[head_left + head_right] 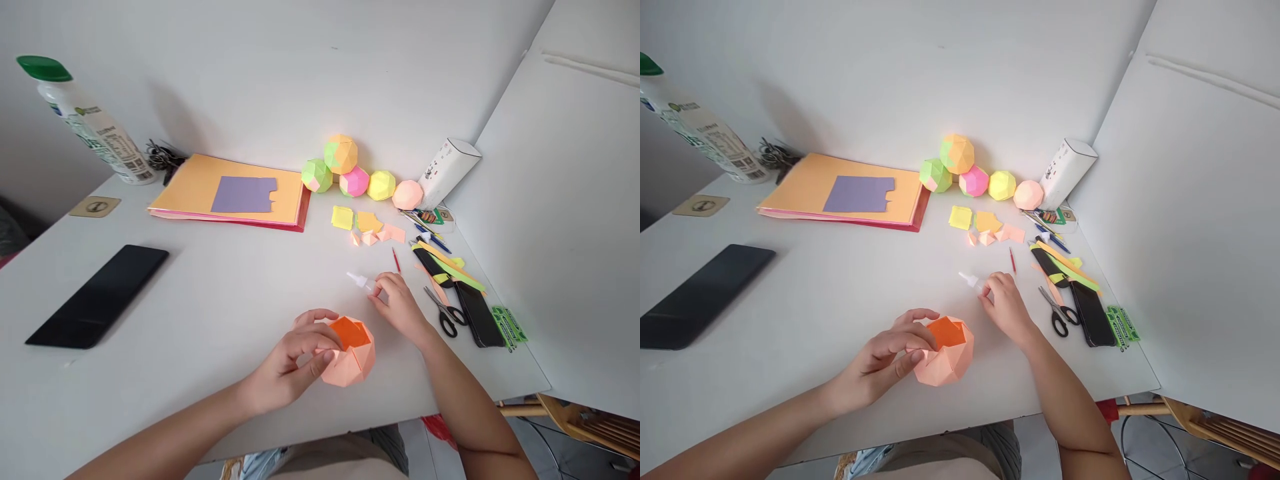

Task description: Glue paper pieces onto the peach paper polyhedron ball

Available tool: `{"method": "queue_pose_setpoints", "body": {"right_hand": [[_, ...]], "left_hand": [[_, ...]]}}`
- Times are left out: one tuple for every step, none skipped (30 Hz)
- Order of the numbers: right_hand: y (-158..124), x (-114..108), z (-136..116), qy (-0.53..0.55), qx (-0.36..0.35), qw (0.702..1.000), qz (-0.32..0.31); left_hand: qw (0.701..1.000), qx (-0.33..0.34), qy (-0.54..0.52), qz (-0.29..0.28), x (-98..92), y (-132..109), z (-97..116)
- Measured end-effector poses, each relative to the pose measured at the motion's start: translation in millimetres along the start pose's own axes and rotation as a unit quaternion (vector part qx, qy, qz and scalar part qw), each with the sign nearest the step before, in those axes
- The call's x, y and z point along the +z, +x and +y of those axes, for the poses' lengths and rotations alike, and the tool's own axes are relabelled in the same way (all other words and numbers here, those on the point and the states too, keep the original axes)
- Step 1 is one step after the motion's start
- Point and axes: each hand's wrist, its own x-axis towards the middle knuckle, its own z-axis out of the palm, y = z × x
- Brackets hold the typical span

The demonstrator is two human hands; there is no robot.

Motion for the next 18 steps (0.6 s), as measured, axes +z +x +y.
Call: {"method": "queue_pose_setpoints", "body": {"right_hand": [[-1, -2, -5, -0.005, -0.005, 1.0, 0.011], [-3, -4, -12, -0.006, -0.016, 0.999, 0.029], [-5, -7, -19, -0.004, -0.03, 0.998, 0.048], [-9, -10, -28, 0.006, -0.056, 0.996, 0.075], [-12, -13, -37, 0.025, -0.093, 0.992, 0.083], [-16, -16, -46, 0.046, -0.12, 0.99, 0.057], [-21, -19, -54, 0.064, -0.143, 0.988, 0.015], [-25, -21, -61, 0.072, -0.152, 0.985, -0.04], [-28, -22, -66, 0.07, -0.158, 0.981, -0.093], [-31, -23, -70, 0.062, -0.157, 0.976, -0.138], [-33, -24, -72, 0.053, -0.152, 0.971, -0.174], [-34, -24, -72, 0.046, -0.147, 0.968, -0.197], [-35, -24, -72, 0.044, -0.142, 0.967, -0.209], [-35, -23, -71, 0.049, -0.137, 0.966, -0.213], [-35, -23, -70, 0.057, -0.133, 0.966, -0.212], [-35, -23, -69, 0.066, -0.13, 0.967, -0.208], [-35, -23, -69, 0.074, -0.126, 0.968, -0.203], [-35, -23, -69, 0.08, -0.122, 0.969, -0.198]], "left_hand": [[1.0, 0.01, 0.008, 0.001, 0.4, 0, 1], [1.0, 0.017, 0.016, 0.003, 0.8, 1, 2], [1.0, 0.022, 0.022, 0.004, 1.1, 1, 2], [0.999, 0.026, 0.028, 0.005, 1.3, 2, 3], [0.999, 0.03, 0.033, 0.006, 1.5, 2, 3], [0.999, 0.033, 0.036, 0.007, 1.7, 3, 3], [0.999, 0.036, 0.038, 0.008, 1.8, 3, 2], [0.999, 0.036, 0.04, 0.009, 2.0, 3, 2], [0.998, 0.036, 0.04, 0.01, 2.2, 3, 2], [0.998, 0.035, 0.041, 0.012, 2.5, 2, 1], [0.998, 0.033, 0.042, 0.014, 2.9, 2, 1], [0.998, 0.03, 0.044, 0.016, 3.3, 1, 1], [0.998, 0.029, 0.045, 0.018, 3.8, 1, 0], [0.998, 0.027, 0.046, 0.018, 4.3, 0, 0], [0.998, 0.025, 0.047, 0.018, 4.8, 0, 0], [0.998, 0.022, 0.048, 0.018, 5.3, -1, 0], [0.998, 0.019, 0.049, 0.017, 5.8, -1, 0], [0.998, 0.015, 0.05, 0.018, 6.3, -2, -1]]}}
